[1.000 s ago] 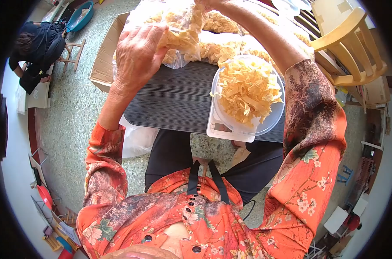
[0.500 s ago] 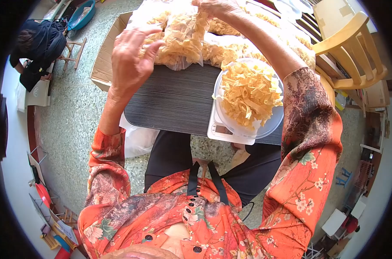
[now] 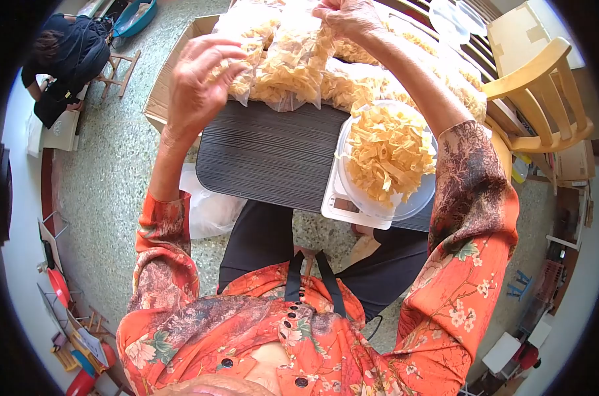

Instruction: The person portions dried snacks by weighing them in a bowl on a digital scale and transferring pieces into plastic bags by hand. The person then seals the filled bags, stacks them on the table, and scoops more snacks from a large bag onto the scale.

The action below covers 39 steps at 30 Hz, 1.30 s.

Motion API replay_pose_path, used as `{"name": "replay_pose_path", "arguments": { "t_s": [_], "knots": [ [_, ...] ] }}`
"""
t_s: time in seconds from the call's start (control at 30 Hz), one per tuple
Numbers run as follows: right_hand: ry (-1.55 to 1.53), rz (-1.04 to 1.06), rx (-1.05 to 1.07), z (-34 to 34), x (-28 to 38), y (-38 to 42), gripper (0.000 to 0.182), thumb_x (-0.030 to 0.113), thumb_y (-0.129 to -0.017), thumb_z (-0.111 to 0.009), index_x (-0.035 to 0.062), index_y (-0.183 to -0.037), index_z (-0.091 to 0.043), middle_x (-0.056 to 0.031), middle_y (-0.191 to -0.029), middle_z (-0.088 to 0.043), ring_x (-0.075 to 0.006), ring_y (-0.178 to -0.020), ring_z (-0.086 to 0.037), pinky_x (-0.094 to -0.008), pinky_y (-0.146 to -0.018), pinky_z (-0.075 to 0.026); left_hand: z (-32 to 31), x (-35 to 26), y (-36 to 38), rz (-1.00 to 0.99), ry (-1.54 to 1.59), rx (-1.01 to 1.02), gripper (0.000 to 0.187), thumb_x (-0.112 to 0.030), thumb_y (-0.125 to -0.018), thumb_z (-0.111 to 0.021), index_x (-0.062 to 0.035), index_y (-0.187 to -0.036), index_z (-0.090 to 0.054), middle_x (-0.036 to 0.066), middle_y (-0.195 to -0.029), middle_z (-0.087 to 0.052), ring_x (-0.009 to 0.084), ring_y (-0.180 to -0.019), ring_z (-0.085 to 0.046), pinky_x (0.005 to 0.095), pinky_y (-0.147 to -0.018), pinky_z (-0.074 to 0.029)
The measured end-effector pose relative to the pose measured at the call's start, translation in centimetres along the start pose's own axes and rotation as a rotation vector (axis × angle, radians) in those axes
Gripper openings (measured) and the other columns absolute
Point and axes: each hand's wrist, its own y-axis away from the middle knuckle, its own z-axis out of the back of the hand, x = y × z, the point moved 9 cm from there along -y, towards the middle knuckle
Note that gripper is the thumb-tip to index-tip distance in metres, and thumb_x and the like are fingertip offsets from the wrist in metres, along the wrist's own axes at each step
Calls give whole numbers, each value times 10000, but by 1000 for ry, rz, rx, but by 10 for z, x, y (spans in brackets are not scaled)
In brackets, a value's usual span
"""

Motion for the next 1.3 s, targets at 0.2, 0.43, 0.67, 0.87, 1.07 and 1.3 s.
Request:
{"name": "replay_pose_path", "arguments": {
  "t_s": [0.2, 0.43, 0.67, 0.87, 1.07, 1.3],
  "knots": [
    [4, 49, -34, 1, 11, 5, 255, 300, -911, -727, 49, -960, -738, -7, -685, -665, -82, -559, -609, -269, -566, -522, -23, -27, 13, -16, -237, 158, 357, -235, -702, -830, -36, -978, -720, 75, -1281, -600, 294, -1306, -472, 452, -1101, -330],
    [-7, 96, -34, 2, 15, 8, 278, 321, -919, -721, 52, -984, -753, -4, -700, -665, -68, -601, -603, -267, -568, -516, -39, -33, 14, -52, -312, 160, 370, -212, -673, -829, -8, -961, -714, 83, -1342, -572, 278, -1390, -384, 488, -1156, -254],
    [38, 90, -31, -2, 11, 1, 315, 356, -915, -720, 54, -997, -752, -27, -714, -685, -81, -605, -619, -269, -580, -523, -43, -33, 15, -46, -376, 118, 289, -173, -693, -791, -17, -920, -704, 80, -1350, -560, 267, -1393, -377, 529, -1164, -204],
    [32, 82, -23, -5, 11, 2, 308, 350, -911, -717, 56, -994, -753, -30, -704, -682, -84, -595, -619, -266, -568, -514, -42, -33, 18, -32, -359, 88, 252, -168, -715, -758, -27, -914, -697, 67, -1319, -562, 263, -1370, -395, 544, -1164, -195],
    [186, 141, -78, -4, 21, 7, 255, 303, -896, -689, 64, -966, -746, -81, -714, -701, -175, -671, -673, -375, -667, -546, -40, -33, 15, -18, -355, 84, 221, -175, -717, -749, -52, -891, -690, 66, -1318, -565, 262, -1370, -390, 544, -1169, -191],
    [623, 300, -196, 3, 42, 13, 225, 320, -896, -711, 108, -964, -746, -82, -833, -730, -199, -755, -699, -372, -676, -543, -41, -32, 17, 2, -340, 96, 226, -177, -713, -743, -57, -895, -683, 71, -1315, -570, 278, -1367, -394, 544, -1171, -182]
  ]
}}
